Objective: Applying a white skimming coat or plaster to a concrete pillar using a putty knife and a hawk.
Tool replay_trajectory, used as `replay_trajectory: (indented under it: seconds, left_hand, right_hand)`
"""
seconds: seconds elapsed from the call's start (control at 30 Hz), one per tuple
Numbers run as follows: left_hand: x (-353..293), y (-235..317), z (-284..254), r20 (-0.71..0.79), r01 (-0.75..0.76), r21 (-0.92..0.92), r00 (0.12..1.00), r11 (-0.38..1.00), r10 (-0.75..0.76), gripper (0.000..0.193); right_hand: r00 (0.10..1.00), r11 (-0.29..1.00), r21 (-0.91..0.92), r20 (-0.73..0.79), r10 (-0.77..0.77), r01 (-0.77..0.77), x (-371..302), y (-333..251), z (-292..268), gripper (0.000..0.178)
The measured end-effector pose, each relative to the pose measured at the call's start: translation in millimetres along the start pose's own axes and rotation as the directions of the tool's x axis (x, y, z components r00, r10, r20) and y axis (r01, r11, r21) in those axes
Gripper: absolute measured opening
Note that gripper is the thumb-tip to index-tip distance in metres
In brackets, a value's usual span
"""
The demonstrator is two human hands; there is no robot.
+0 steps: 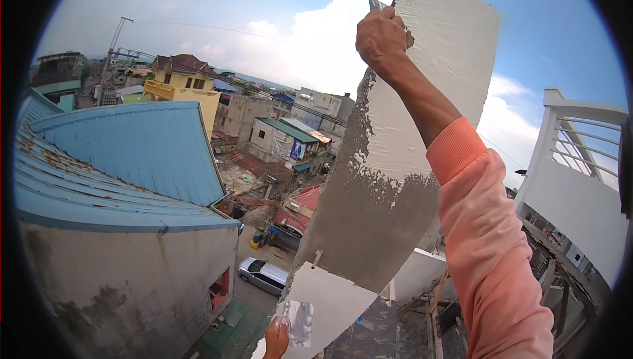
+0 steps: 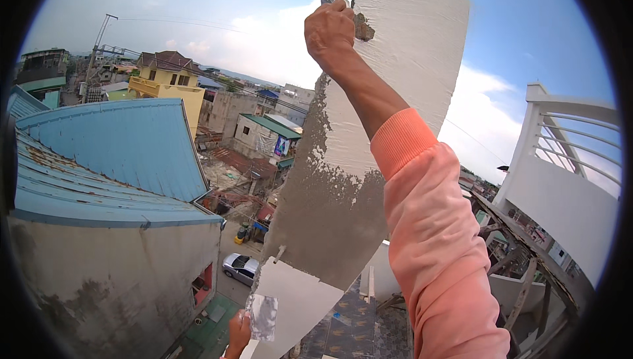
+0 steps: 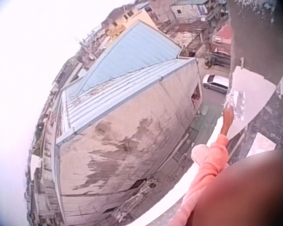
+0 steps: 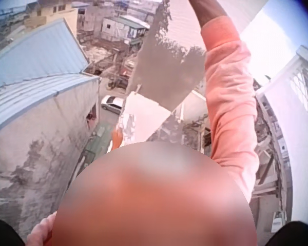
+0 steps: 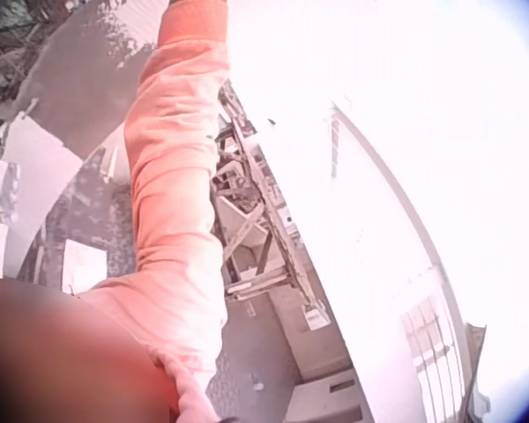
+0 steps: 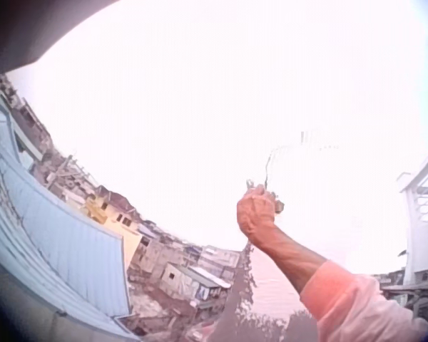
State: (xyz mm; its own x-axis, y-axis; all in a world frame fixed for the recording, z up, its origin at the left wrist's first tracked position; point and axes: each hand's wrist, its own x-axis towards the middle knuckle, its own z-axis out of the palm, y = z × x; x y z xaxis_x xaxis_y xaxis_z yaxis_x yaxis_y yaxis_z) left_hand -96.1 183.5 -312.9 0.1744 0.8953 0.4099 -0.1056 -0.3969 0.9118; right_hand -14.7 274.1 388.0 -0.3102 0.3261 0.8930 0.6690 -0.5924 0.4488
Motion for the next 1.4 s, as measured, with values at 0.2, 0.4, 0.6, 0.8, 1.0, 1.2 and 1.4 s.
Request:
replay_trajectory:
  seconds: [0.2, 0.4, 0.6, 0.8, 1.0, 1.2, 1.4]
  left_hand:
    - [6, 12, -3, -0.005, -0.023, -0.004, 1.0, 1.0, 0.023, 0.024]
    - [11, 18, -4, -0.011, -0.04, -0.072, 0.999, 0.997, 0.039, 0.025]
    - [12, 15, -7, 0.0, 0.017, -0.048, 1.0, 0.999, -0.017, 0.026]
    - [10, 26, -14, -0.033, -0.01, -0.063, 0.999, 0.998, 0.008, 0.025]
    - [8, 40, -23, -0.022, 0.035, -0.087, 0.999, 0.996, -0.037, 0.024]
    - [8, 47, -25, -0.018, 0.049, -0.102, 0.999, 0.994, -0.051, 0.023]
    - [9, 53, -27, -0.004, 0.061, -0.131, 0.998, 0.99, -0.062, 0.022]
  right_hand:
    - [0.929, 0.974, -0.049, 0.292, 0.227, -0.223, 26, -16, 13, 0.051]
    - [0.887, 0.965, -0.083, 0.379, 0.263, -0.25, 41, -10, 16, 0.054]
    - [0.8, 0.897, 0.012, 0.46, 0.387, -0.441, 63, -10, 32, 0.062]
    - [0.837, 0.916, 0.026, 0.417, 0.354, -0.401, 57, -10, 53, 0.069]
    - [0.879, 0.976, -0.128, 0.428, 0.212, -0.174, 49, -43, 55, 0.062]
    - [0.934, 0.986, -0.071, 0.319, 0.164, -0.149, 50, -46, 52, 0.056]
    - [0.88, 0.957, -0.094, 0.378, 0.289, -0.274, 57, -15, 59, 0.052]
